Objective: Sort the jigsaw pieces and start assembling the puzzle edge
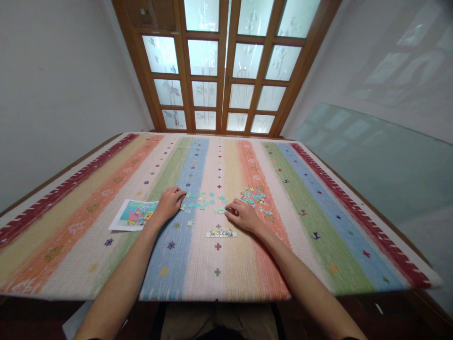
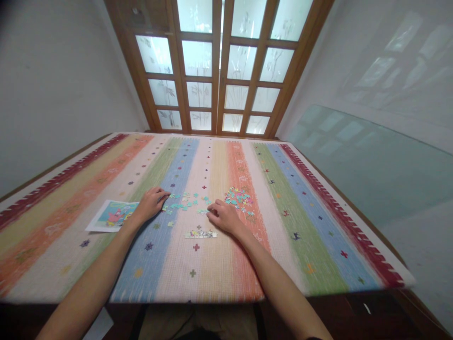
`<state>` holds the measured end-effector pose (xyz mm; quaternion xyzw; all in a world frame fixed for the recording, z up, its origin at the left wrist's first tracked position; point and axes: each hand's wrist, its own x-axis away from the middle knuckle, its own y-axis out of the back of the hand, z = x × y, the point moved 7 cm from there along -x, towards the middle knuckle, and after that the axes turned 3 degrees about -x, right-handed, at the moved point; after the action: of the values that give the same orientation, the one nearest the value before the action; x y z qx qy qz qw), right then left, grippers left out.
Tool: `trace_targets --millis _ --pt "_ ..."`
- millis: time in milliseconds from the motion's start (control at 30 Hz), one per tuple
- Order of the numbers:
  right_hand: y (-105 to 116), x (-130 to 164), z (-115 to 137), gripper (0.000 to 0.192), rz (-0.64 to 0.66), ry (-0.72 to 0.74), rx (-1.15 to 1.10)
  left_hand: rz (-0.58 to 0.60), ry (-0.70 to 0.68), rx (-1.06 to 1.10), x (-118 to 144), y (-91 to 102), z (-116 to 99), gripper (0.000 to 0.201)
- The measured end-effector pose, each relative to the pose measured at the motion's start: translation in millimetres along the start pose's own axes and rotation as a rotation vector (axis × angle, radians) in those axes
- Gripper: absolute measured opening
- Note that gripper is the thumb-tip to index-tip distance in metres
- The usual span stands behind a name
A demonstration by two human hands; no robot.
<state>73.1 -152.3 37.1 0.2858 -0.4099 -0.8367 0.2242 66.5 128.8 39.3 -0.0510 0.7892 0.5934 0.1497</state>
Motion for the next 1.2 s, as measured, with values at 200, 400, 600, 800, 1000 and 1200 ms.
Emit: trace_targets --millis 200,400,600,800,1000,1200 --pt "-2 1 -1 0.011 -0.003 0.012 0.023 0.016 0.010 0.078 6 10.4 8 0.028" --pt "-2 1 0 0.013 0.004 0.021 0.016 0.193 -0.095 0.216 14 20.0 5 0.027" --pt "-1 2 0 0.013 0.015 0.020 0.022 0.270 -0.154 0.274 18 20.6 -6 0.026" --pt "-1 1 1 0.012 0.017 0.021 0.035 0.270 -0.155 0.274 17 18.0 -5 0.029" --pt "-1 1 1 0.012 0.022 0.019 0.037 0.250 -0.116 0.232 15 16.6 5 0.028" --pt "-3 2 0 0.013 0.026 0.016 0.038 0.210 -0.110 0.218 15 17.7 4 0.026"
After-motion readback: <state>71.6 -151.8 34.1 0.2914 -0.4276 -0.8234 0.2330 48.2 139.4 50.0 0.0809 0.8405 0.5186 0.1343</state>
